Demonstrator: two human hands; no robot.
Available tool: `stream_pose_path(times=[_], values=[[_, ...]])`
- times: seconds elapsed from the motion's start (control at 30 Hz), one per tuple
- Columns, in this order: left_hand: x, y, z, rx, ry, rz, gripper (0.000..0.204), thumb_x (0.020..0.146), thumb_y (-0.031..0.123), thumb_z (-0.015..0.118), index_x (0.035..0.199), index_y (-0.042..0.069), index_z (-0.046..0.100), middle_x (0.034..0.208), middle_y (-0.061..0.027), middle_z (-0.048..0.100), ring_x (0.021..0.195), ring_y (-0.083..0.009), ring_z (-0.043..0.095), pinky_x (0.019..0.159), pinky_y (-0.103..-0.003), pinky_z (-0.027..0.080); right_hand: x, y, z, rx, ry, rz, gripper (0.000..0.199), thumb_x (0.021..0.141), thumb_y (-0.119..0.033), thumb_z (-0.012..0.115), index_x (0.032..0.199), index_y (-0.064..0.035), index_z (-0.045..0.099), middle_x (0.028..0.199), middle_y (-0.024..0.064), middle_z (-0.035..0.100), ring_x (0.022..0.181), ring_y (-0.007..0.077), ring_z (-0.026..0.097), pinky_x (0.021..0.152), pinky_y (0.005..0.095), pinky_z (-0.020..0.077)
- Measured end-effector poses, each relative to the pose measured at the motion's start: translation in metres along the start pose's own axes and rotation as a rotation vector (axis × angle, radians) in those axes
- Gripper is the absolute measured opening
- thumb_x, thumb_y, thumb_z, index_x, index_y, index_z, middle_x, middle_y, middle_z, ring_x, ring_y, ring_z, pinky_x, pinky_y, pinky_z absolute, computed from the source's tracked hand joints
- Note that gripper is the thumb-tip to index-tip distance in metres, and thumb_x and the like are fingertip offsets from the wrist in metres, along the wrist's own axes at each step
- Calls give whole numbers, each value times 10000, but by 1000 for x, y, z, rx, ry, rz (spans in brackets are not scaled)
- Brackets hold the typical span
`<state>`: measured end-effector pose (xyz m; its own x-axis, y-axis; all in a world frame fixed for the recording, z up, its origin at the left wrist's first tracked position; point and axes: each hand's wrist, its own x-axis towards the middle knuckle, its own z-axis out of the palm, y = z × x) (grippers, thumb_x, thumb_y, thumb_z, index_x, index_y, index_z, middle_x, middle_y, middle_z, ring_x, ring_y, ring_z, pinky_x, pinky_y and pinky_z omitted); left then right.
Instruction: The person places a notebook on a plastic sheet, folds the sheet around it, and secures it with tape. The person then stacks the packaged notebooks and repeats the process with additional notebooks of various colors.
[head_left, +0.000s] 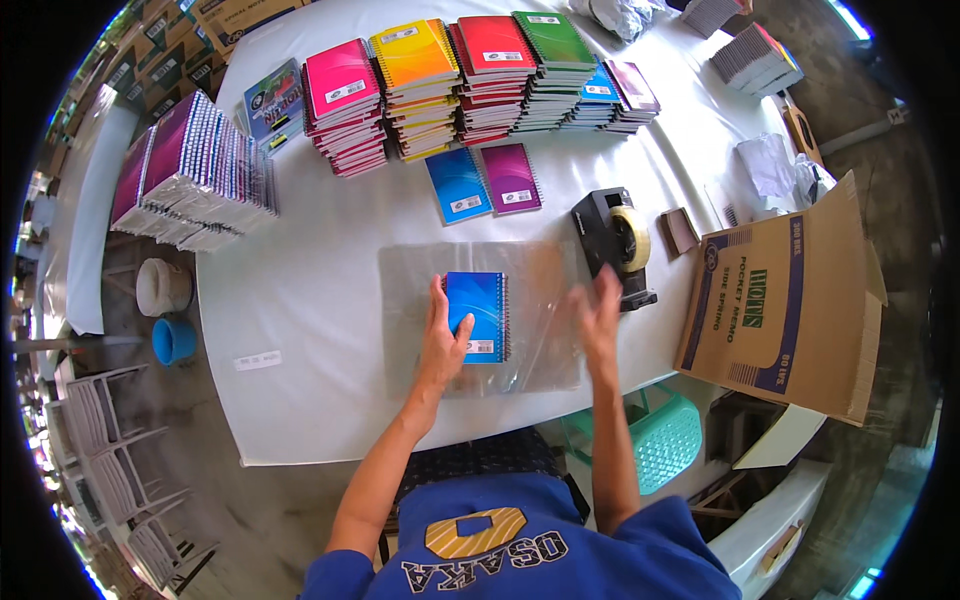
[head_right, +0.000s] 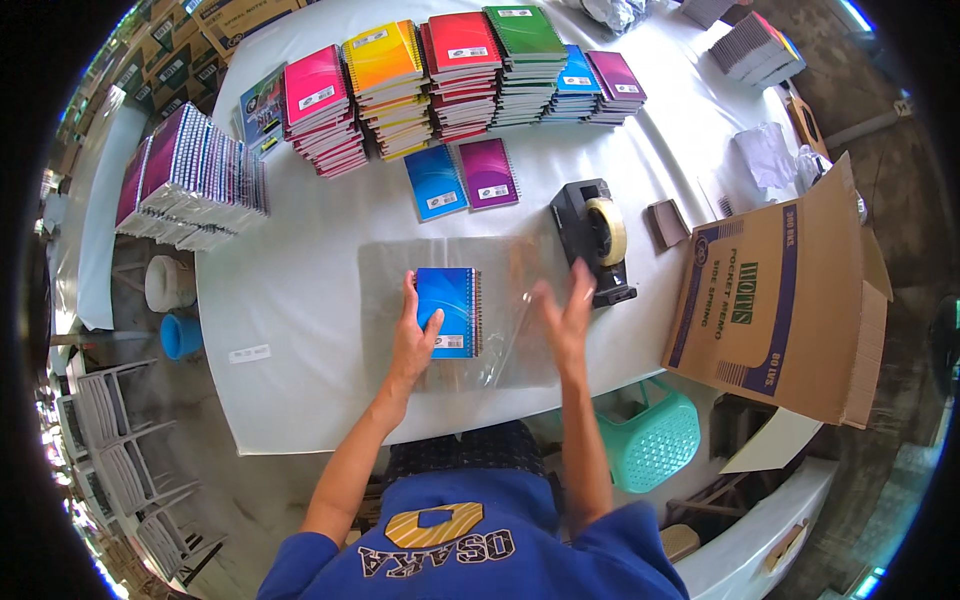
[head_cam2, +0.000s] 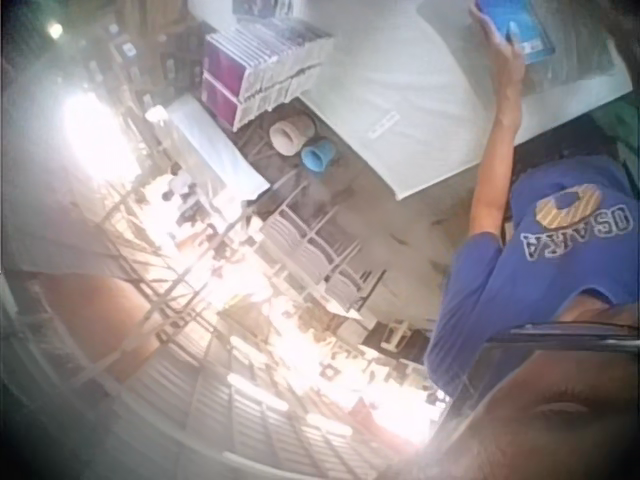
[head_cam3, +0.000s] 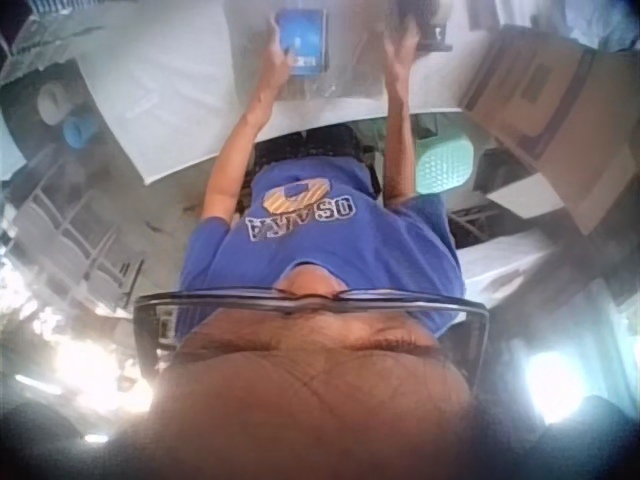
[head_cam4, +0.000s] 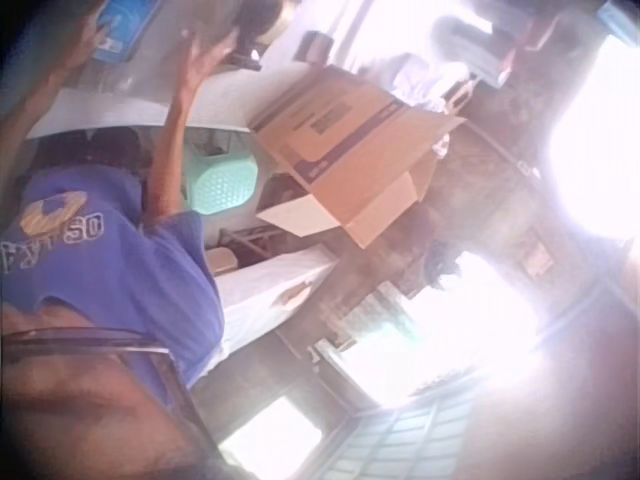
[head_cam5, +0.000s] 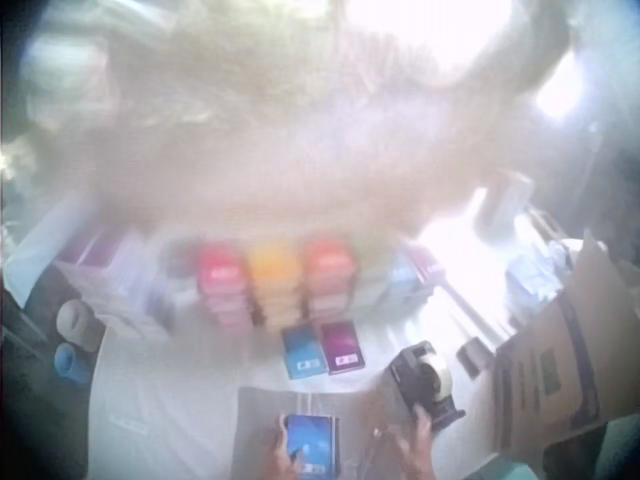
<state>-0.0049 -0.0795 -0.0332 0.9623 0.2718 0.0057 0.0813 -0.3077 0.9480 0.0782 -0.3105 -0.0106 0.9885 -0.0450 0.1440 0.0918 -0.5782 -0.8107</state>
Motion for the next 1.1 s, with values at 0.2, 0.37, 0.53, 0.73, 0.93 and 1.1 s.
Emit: stream_pose_path(times=[0.2, 0.37, 0.53, 0.73, 0.93, 1.1], values=[[3, -2, 3, -37, 4, 16, 749, 927, 171, 570, 1500, -23, 128, 1548, -222, 224, 1430, -332, 246, 1153, -380, 231, -71, -43, 28, 286, -169, 410, 956, 826, -260, 760, 1474, 5, 108, 1361, 317, 400, 1230, 400, 474, 1021, 455, 408], [1, -1, 2, -95, 6, 19, 759, 916, 162, 575, 1502, -17, 128, 1543, -224, 231, 1428, -345, 247, 1153, -387, 235, -61, -43, 35, 271, 55, 476, 953, 826, -315, 757, 1478, -30, 122, 1353, 284, 409, 1198, 360, 505, 960, 456, 458], [0, 6, 0, -104, -11, -48, 766, 913, 168, 581, 1507, -1, 127, 1542, -207, 246, 1428, -330, 254, 1154, -383, 236, -61, -34, 41, 193, 141, 459, 871, 824, -201, 724, 1463, -24, 159, 1300, 263, 464, 1146, 319, 546, 936, 429, 468], [0, 4, 0, -60, -20, -52, 762, 926, 213, 584, 1506, 4, 137, 1557, -197, 213, 1449, -333, 193, 1169, -385, 192, -80, -13, 26, 125, 24, 491, 452, 793, -41, 667, 1210, 26, 506, 1049, 174, 612, 845, 233, 645, 738, 325, 513], [0, 1, -2, -62, 5, -84, 733, 953, 276, 560, 1505, 8, 160, 1560, -219, 184, 1456, -345, 157, 1174, -399, 171, -100, -109, 33, -157, -12, -64, 212, 799, 20, 627, 1008, -17, 624, 889, 140, 558, 716, 301, 610, 611, 389, 505], [2, 2, -3, -279, -49, -129, 845, 918, 307, 641, 1515, 11, 122, 1566, -178, 195, 1441, -255, 204, 1156, -345, 203, -127, -106, 75, -292, -132, -270, 246, 788, 10, 642, 1034, 12, 627, 926, 167, 564, 795, 331, 609, 640, 405, 511]])
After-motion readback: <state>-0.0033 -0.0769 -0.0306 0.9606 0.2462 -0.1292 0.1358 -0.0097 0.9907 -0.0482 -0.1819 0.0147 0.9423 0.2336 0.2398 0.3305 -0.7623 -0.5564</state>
